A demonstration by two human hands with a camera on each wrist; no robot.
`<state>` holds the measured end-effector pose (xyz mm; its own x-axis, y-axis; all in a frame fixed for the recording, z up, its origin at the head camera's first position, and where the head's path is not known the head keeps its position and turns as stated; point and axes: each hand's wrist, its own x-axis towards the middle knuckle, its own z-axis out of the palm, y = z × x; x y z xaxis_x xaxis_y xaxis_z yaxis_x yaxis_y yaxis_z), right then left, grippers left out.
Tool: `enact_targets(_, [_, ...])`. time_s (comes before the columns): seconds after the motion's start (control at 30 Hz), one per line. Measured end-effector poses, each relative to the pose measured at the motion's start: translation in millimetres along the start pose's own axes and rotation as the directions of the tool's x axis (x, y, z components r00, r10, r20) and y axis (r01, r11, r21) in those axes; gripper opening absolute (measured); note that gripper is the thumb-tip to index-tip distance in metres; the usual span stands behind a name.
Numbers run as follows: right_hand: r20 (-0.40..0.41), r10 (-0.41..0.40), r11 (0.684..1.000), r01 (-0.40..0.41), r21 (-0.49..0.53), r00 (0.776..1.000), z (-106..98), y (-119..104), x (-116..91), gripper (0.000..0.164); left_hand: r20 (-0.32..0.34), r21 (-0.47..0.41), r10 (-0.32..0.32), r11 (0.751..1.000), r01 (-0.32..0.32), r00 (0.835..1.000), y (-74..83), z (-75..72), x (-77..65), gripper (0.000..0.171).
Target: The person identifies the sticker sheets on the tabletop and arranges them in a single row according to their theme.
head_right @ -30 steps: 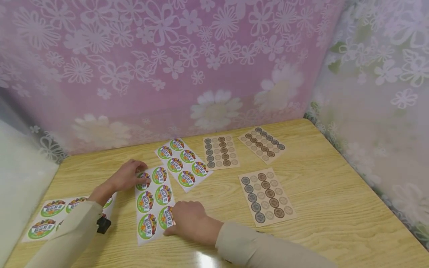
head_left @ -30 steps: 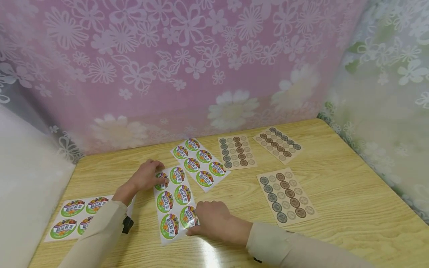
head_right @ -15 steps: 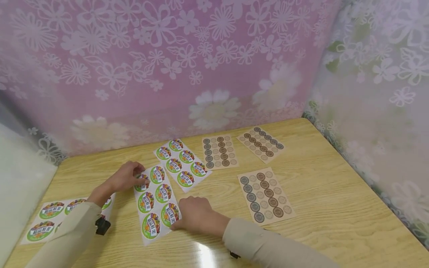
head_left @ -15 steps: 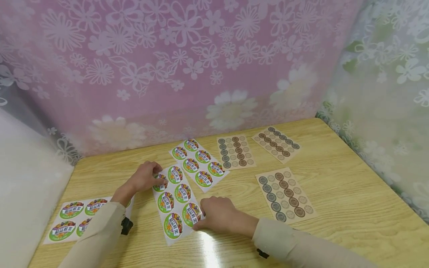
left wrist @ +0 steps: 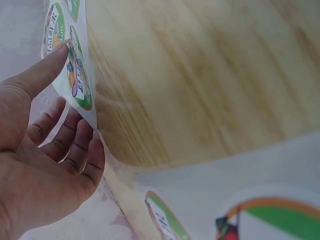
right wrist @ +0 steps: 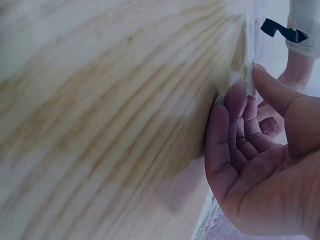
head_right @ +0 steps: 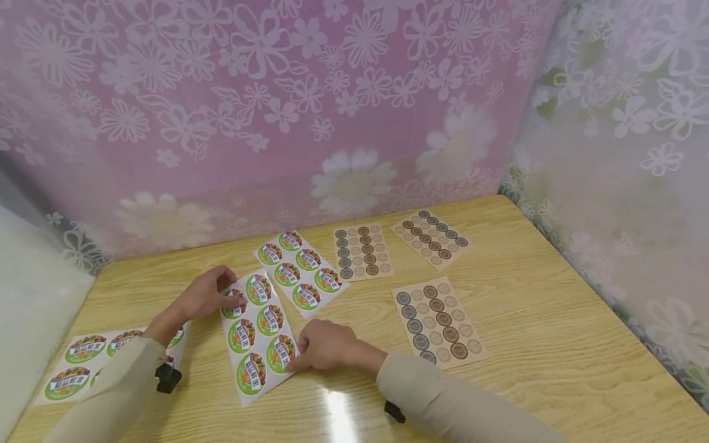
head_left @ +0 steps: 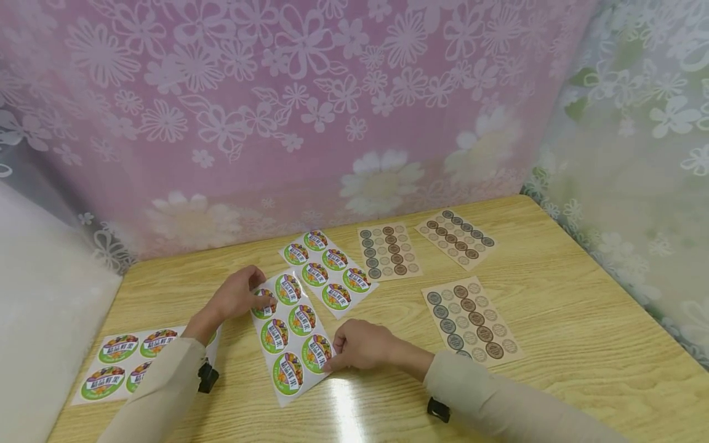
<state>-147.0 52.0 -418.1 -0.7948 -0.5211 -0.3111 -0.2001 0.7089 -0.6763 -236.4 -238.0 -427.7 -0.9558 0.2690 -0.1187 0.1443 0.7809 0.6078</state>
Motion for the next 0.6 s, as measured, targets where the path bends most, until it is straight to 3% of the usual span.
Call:
enact_targets(0.1, [0.030, -0.016, 0.987, 0.011, 0.163, 0.999, -3, 2, -1, 0.030, 0.000, -0.016, 0.002, 1.000, -0.002, 1.000, -2.3, -0.2, -1.4, 0.049])
enact_targets(0.27, [0.065, -0.037, 0.917, 0.008, 0.399, 0.997, -5, 9, -1, 0.020, -0.004, -0.057, 0.010, 0.998, -0.010, 1.000, -8.3, -1.8, -4.3, 0.047])
enact_targets(0.6, [0.076, 0.019, 0.818, -0.059, 0.572, 0.997, -8, 21, 0, 0.015, -0.004, -0.141, 0.020, 0.990, -0.020, 1.000, -15.8, -7.8, -10.1, 0.035])
